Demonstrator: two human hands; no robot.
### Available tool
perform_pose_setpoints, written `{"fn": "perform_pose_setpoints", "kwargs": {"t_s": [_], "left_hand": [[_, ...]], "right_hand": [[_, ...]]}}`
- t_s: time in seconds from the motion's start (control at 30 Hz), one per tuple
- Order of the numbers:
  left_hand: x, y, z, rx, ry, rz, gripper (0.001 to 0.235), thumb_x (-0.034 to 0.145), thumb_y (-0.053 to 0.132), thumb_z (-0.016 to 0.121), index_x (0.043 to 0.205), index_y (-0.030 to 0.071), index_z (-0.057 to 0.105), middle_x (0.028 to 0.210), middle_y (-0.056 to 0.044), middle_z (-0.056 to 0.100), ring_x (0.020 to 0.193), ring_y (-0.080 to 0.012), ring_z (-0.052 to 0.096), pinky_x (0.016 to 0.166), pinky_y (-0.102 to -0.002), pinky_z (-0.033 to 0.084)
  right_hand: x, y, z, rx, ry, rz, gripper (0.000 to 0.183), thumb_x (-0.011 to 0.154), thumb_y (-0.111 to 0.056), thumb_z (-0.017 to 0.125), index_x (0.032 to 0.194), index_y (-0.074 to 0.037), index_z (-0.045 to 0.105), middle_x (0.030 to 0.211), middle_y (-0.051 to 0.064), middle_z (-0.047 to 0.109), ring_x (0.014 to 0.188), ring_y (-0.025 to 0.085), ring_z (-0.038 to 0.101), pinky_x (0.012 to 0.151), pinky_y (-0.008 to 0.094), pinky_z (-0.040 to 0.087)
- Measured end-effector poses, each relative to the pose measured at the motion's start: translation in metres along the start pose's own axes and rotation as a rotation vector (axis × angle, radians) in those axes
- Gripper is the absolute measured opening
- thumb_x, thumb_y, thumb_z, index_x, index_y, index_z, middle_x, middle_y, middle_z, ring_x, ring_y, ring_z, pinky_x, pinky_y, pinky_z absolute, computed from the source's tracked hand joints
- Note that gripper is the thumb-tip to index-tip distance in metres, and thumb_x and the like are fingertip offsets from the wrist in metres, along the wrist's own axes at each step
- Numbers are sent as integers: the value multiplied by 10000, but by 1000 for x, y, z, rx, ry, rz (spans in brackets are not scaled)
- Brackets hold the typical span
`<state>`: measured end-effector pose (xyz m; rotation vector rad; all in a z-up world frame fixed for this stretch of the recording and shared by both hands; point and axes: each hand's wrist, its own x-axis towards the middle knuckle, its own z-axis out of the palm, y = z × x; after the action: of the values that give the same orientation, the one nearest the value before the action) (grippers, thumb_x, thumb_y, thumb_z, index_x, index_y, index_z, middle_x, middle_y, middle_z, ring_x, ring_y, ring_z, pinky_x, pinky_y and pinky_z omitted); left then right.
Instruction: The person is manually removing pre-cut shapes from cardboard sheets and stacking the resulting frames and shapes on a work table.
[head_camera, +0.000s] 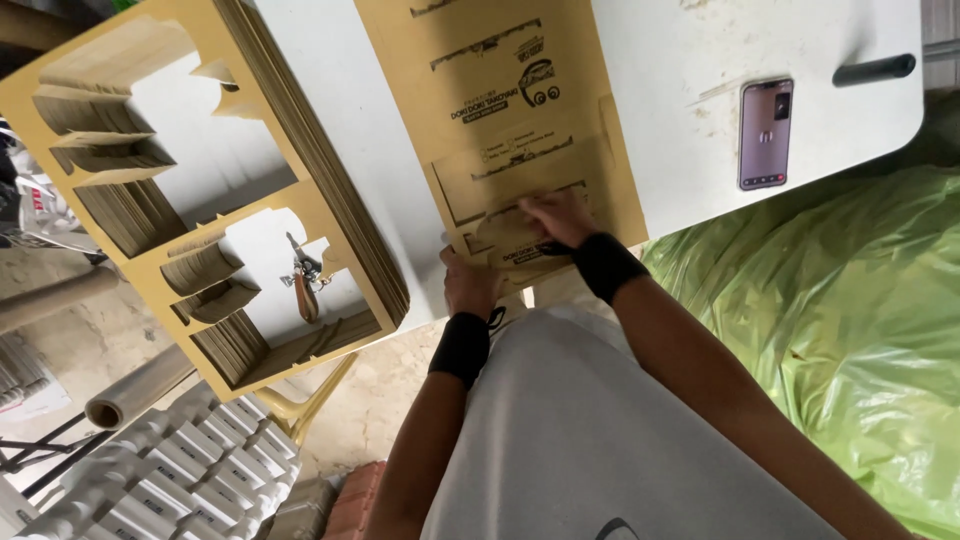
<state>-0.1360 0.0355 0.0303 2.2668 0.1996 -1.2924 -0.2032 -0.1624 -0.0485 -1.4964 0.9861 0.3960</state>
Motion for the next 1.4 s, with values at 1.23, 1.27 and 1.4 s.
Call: {"fn": "perform_pose_setpoints", "kwargs": {"t_s": [1.23,1.27,1.4], "left_hand": [[-19,169,48,243,484,593,1130,724,399,930,1626,264,263,1579,-183,237,1512,-478,220,1180,-745,142],[-14,182,57,172,351,493,1138,781,409,896,1639,336,152,1641,-168,33,1522,-493,-2,1167,-773,86],[9,206,74,93,154,301,1262,833,412,859,1642,428,-110,1685,-178,-286,1502,-543,-279,1107,-845,-16]], "right_hand": [[-36,3,-134,-429,-21,34,649,943,-585,566,1047,33,734,953,263,748,1045,466,695,914,578,532],[-45,-1,-132,-584,-26,-97,572,971,-525,515,1034,5,720,922,266,747,975,475,711,876,579,557],[-51,-5,-118,-623,69,-96,509,1015,-421,435,928,16,680,803,264,716,836,480,726,746,569,589]]}}
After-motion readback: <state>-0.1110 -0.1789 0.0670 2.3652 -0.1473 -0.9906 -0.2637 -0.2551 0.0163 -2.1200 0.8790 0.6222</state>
